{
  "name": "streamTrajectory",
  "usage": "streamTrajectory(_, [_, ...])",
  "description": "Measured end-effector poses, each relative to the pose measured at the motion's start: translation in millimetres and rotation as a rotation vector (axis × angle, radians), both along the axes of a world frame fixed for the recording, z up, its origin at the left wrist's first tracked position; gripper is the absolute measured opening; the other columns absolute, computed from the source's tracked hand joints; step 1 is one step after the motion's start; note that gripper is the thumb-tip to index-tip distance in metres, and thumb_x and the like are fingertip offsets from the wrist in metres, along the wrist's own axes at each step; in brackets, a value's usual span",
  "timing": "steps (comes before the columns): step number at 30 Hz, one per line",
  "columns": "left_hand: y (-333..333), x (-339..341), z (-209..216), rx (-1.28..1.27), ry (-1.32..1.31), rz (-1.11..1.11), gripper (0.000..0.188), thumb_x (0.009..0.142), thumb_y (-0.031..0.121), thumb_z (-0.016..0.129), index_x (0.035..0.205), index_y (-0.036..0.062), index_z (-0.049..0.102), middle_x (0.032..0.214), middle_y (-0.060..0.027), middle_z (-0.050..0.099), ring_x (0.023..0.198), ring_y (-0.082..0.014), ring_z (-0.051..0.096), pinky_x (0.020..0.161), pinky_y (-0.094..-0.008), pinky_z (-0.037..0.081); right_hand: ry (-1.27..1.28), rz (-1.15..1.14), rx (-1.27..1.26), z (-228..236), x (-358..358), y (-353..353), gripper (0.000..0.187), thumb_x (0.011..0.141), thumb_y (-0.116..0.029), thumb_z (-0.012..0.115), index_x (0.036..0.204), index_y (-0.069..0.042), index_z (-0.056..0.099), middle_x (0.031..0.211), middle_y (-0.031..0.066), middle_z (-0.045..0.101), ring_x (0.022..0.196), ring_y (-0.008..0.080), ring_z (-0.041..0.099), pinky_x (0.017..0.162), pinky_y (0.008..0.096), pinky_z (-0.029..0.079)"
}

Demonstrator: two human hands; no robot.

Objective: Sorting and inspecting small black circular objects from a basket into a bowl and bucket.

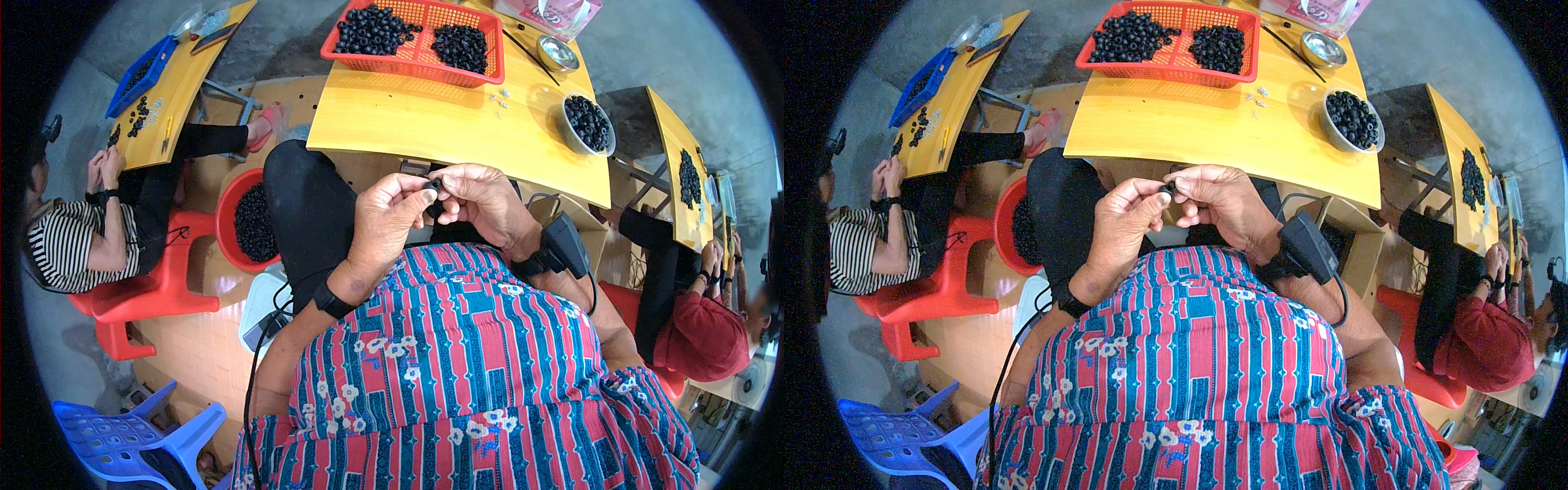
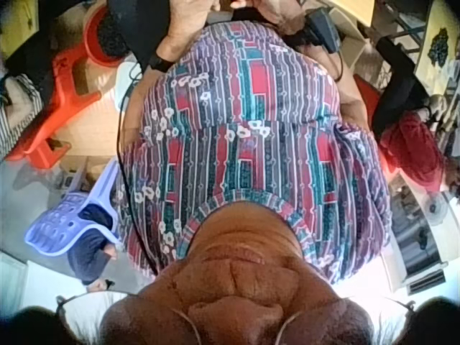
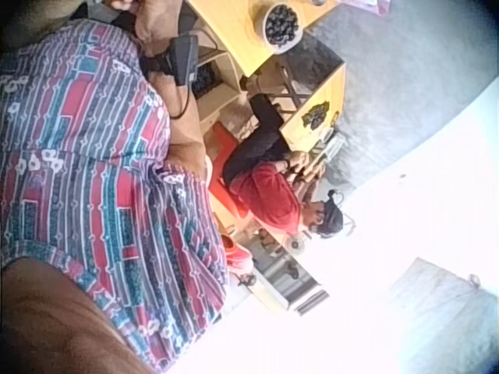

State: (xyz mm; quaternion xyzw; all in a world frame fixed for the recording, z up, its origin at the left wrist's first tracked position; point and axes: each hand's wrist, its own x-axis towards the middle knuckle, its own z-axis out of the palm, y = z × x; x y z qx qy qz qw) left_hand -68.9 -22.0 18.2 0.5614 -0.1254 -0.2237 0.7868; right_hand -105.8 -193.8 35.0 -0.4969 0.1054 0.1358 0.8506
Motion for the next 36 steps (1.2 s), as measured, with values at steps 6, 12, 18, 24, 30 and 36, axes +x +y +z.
streamTrajectory(6, [0,1,-1,0.036,-0.059,0.041,0.014,0.083,0.007,0.065,0.094,-0.0008,0.061,0.074,-0.0010,0.060,0.058,-0.0049,0.051,0.053,-0.0185,0.043,-0.055,-0.035,-0.095,0,3,4,0.017,0.087,-0.010,0.061,0.100,0.001,0.064,0.078,0.0036,0.063,0.064,0.0088,0.057,0.058,0.0234,0.052])
streamTrajectory(12, [2,1,-1,0.010,0.043,0.028,0.014,0.085,0.010,0.064,0.094,-0.0003,0.062,0.073,-0.0010,0.060,0.058,-0.0052,0.051,0.052,-0.0173,0.040,-0.164,-0.074,-0.260,1,4,13,0.014,0.088,-0.007,0.057,0.096,0.002,0.063,0.079,0.0026,0.063,0.067,0.0078,0.057,0.063,0.0200,0.048])
streamTrajectory(18, [3,-2,2,0.003,0.117,0.010,0.016,0.086,0.013,0.064,0.096,0.0006,0.061,0.075,-0.0021,0.061,0.059,-0.0047,0.051,0.051,-0.0166,0.039,-0.298,-0.106,-0.334,1,0,19,0.011,0.089,-0.003,0.053,0.095,0.003,0.060,0.083,0.0025,0.062,0.069,0.0075,0.056,0.065,0.0207,0.047])
streamTrajectory(24, [2,0,-1,-0.057,0.234,-0.004,0.016,0.087,0.012,0.063,0.097,0.0008,0.060,0.078,-0.0034,0.062,0.061,-0.0059,0.053,0.055,-0.0174,0.044,-0.344,-0.092,-0.335,0,2,19,0.011,0.090,-0.002,0.051,0.096,0.002,0.059,0.084,0.0023,0.060,0.073,0.0081,0.056,0.067,0.0209,0.047])
streamTrajectory(30, [4,1,-2,-0.102,0.258,-0.040,0.016,0.087,0.013,0.062,0.098,0.0010,0.060,0.082,-0.0050,0.063,0.063,-0.0068,0.055,0.057,-0.0191,0.047,-0.427,-0.085,-0.398,1,4,19,0.011,0.090,-0.001,0.050,0.095,0.002,0.059,0.084,0.0026,0.060,0.074,0.0084,0.056,0.068,0.0217,0.047])
streamTrajectory(36, [4,0,8,0.014,0.124,0.027,0.015,0.087,0.012,0.062,0.096,-0.0001,0.061,0.077,-0.0041,0.063,0.063,-0.0072,0.056,0.058,-0.0186,0.045,-0.311,-0.087,-0.314,3,3,19,0.012,0.090,-0.005,0.053,0.097,0.002,0.060,0.083,0.0026,0.061,0.072,0.0077,0.055,0.066,0.0208,0.047])
